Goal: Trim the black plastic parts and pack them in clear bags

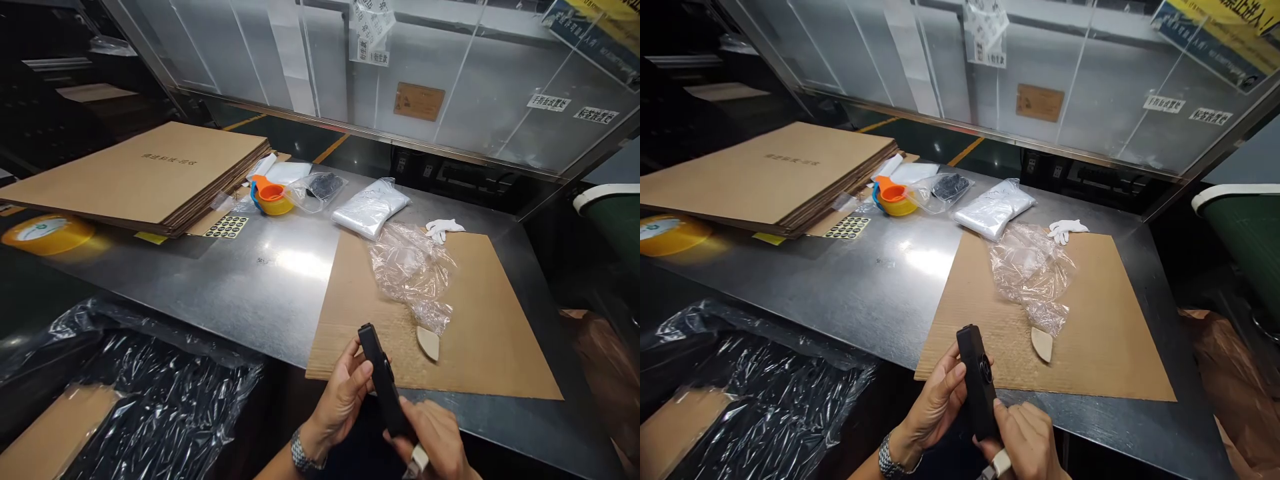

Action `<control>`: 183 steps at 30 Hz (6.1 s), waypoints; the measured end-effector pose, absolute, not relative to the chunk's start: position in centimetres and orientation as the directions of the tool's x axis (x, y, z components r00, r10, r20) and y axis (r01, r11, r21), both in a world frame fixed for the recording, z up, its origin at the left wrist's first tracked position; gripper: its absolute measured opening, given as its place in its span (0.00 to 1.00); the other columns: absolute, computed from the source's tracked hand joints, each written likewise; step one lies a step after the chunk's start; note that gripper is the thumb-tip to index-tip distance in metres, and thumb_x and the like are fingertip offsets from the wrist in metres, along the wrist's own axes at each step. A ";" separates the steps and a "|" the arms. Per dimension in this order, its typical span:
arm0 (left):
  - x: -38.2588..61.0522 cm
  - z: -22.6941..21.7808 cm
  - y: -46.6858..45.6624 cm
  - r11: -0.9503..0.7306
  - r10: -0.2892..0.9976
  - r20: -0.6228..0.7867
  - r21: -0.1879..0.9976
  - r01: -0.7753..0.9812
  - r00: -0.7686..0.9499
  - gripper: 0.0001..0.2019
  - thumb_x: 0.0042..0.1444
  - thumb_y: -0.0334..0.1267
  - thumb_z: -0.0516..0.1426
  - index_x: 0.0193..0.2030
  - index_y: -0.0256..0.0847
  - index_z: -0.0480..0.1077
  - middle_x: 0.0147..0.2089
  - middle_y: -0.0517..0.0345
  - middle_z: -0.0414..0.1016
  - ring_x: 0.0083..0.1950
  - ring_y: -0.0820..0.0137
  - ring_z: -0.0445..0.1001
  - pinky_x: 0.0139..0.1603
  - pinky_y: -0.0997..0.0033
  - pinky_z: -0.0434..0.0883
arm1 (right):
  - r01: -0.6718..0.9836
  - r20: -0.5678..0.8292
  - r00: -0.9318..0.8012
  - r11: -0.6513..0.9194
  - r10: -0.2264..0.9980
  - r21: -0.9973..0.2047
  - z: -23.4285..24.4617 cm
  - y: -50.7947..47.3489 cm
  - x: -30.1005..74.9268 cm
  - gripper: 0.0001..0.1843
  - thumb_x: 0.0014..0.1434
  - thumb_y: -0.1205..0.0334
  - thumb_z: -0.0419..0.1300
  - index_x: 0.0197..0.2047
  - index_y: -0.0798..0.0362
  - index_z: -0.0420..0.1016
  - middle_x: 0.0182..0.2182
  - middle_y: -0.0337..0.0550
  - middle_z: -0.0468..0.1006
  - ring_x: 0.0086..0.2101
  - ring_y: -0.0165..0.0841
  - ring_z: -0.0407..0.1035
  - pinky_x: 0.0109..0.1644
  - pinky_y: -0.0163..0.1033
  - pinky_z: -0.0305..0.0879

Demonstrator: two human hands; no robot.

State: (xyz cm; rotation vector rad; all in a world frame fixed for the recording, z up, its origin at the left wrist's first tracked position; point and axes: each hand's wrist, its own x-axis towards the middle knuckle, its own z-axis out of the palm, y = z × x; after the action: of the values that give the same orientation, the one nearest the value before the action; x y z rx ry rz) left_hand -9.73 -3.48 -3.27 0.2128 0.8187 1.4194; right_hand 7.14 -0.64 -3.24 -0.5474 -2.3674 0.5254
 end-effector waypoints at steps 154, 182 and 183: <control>-8.3 -2.6 -5.7 0.071 0.946 -0.255 0.764 -0.641 -0.199 0.34 0.47 0.45 0.62 0.61 0.44 0.59 0.42 0.49 0.75 0.44 0.59 0.73 0.48 0.59 0.67 | 0.130 -0.259 -0.479 -0.224 0.839 -0.966 -3.6 5.9 8.7 0.16 0.55 0.49 0.58 0.40 0.52 0.71 0.27 0.39 0.68 0.27 0.30 0.64 0.28 0.34 0.62; -9.8 -6.1 -6.5 0.138 0.989 -0.137 0.733 -0.666 0.054 0.22 0.41 0.39 0.67 0.44 0.44 0.66 0.42 0.52 0.74 0.39 0.68 0.73 0.36 0.73 0.68 | 0.156 -0.300 -0.611 -0.260 0.733 -0.953 -3.4 7.0 8.0 0.17 0.54 0.46 0.59 0.38 0.51 0.71 0.25 0.35 0.63 0.25 0.27 0.56 0.25 0.31 0.52; -9.7 -6.3 -6.6 0.135 0.990 -0.127 0.724 -0.676 0.062 0.22 0.41 0.38 0.67 0.42 0.44 0.65 0.40 0.54 0.74 0.38 0.69 0.73 0.35 0.74 0.67 | 0.154 -0.300 -0.611 -0.262 0.733 -0.953 -3.5 7.0 8.1 0.17 0.54 0.47 0.59 0.38 0.51 0.72 0.25 0.35 0.62 0.25 0.27 0.55 0.26 0.31 0.52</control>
State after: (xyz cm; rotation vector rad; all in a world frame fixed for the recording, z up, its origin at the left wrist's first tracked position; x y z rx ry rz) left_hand -9.75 -6.56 -6.27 0.5591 0.7043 1.3634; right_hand 8.07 7.01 -3.47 -1.0812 -1.5875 1.9270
